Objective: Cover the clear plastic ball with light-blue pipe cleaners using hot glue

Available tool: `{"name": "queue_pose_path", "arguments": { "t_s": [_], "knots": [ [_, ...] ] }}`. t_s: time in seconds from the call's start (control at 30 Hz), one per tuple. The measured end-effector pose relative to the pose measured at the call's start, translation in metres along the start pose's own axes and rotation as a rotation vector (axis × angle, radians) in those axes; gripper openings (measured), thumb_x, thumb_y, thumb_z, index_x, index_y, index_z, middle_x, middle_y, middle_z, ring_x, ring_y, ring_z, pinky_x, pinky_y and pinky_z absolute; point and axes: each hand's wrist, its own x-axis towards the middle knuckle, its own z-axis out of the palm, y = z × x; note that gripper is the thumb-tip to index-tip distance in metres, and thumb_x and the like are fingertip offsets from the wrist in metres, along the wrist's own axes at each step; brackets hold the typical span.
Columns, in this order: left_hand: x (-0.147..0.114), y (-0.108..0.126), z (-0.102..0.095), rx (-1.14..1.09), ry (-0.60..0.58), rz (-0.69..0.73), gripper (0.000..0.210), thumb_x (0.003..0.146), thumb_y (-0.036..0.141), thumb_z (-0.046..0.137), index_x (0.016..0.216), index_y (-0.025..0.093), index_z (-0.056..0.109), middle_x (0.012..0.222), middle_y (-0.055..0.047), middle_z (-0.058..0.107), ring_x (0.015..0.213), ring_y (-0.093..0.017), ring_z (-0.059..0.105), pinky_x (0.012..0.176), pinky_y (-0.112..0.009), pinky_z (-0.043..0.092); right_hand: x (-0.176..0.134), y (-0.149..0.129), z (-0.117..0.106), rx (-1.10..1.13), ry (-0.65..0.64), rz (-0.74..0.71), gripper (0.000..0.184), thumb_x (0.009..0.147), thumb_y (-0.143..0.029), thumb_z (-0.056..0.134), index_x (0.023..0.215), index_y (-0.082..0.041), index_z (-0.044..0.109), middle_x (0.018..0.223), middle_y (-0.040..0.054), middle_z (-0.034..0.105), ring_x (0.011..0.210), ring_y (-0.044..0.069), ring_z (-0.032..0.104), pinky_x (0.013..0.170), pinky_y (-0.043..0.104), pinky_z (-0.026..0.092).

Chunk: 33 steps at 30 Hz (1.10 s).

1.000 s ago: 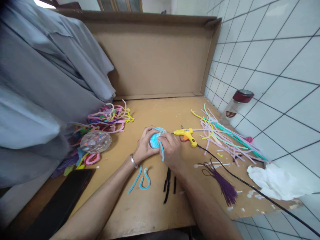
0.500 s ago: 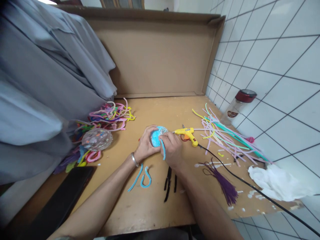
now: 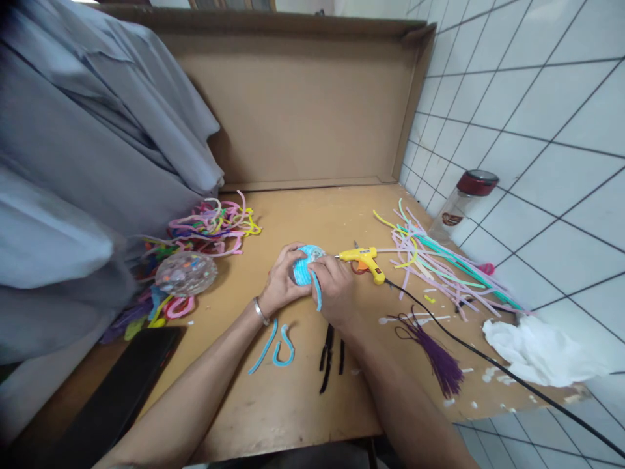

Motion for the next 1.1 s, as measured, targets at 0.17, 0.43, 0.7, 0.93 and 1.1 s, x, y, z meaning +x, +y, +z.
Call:
{"name": "queue_pose_path", "arguments": {
  "t_s": [0.17, 0.43, 0.7, 0.93, 1.1],
  "knots": [
    [-0.0007, 0.0025, -0.0002, -0.001, 0.017, 0.001, 0.054, 0.069, 0.038, 0.082, 0.113, 0.021, 0.055, 0.130, -0.013, 0.055, 0.121, -0.029, 0.057, 0.102, -0.045, 0.049, -0.0012, -0.0006, 0.0002, -0.008, -0.013, 0.010, 0.015, 0.095, -0.017, 0.053, 0.092, -0.020, 0.068, 0.086, 0.0067, 0.065, 0.079, 0.018, 0.062, 0.072, 0.032, 0.052],
    [-0.0006, 0.0036, 0.0022, 0.021, 0.038, 0.012, 0.061, 0.071, 0.039, 0.079, 0.121, 0.023, 0.048, 0.128, -0.012, 0.055, 0.120, -0.028, 0.056, 0.102, -0.045, 0.048, -0.0021, -0.0002, 0.0020, 0.032, 0.006, 0.029, 0.016, 0.094, -0.017, 0.053, 0.094, -0.020, 0.069, 0.087, 0.0069, 0.065, 0.079, 0.018, 0.062, 0.072, 0.032, 0.052],
    [0.0051, 0.0076, -0.0031, 0.044, -0.051, -0.032, 0.061, 0.069, 0.035, 0.080, 0.121, 0.023, 0.051, 0.125, -0.011, 0.052, 0.118, -0.028, 0.055, 0.101, -0.045, 0.048, -0.0013, 0.0015, 0.0011, 0.019, -0.019, 0.039, 0.017, 0.095, -0.018, 0.052, 0.093, -0.021, 0.068, 0.086, 0.0065, 0.065, 0.080, 0.018, 0.062, 0.072, 0.032, 0.051],
    [0.0066, 0.0055, -0.0051, 0.024, -0.084, -0.031, 0.062, 0.065, 0.033, 0.081, 0.120, 0.022, 0.055, 0.124, -0.011, 0.051, 0.119, -0.030, 0.054, 0.103, -0.046, 0.048, -0.0025, 0.0003, 0.0022, 0.006, -0.025, 0.045, 0.017, 0.095, -0.020, 0.051, 0.093, -0.022, 0.068, 0.086, 0.0067, 0.065, 0.079, 0.019, 0.062, 0.072, 0.033, 0.051],
    [0.0052, 0.0025, -0.0062, -0.025, -0.075, -0.023, 0.063, 0.063, 0.034, 0.084, 0.118, 0.022, 0.056, 0.125, -0.011, 0.051, 0.119, -0.029, 0.055, 0.102, -0.045, 0.049, -0.0004, -0.0030, 0.0011, -0.008, -0.012, 0.016, 0.017, 0.095, -0.018, 0.051, 0.092, -0.022, 0.067, 0.084, 0.0064, 0.065, 0.077, 0.018, 0.061, 0.070, 0.032, 0.051]
  ]
}}
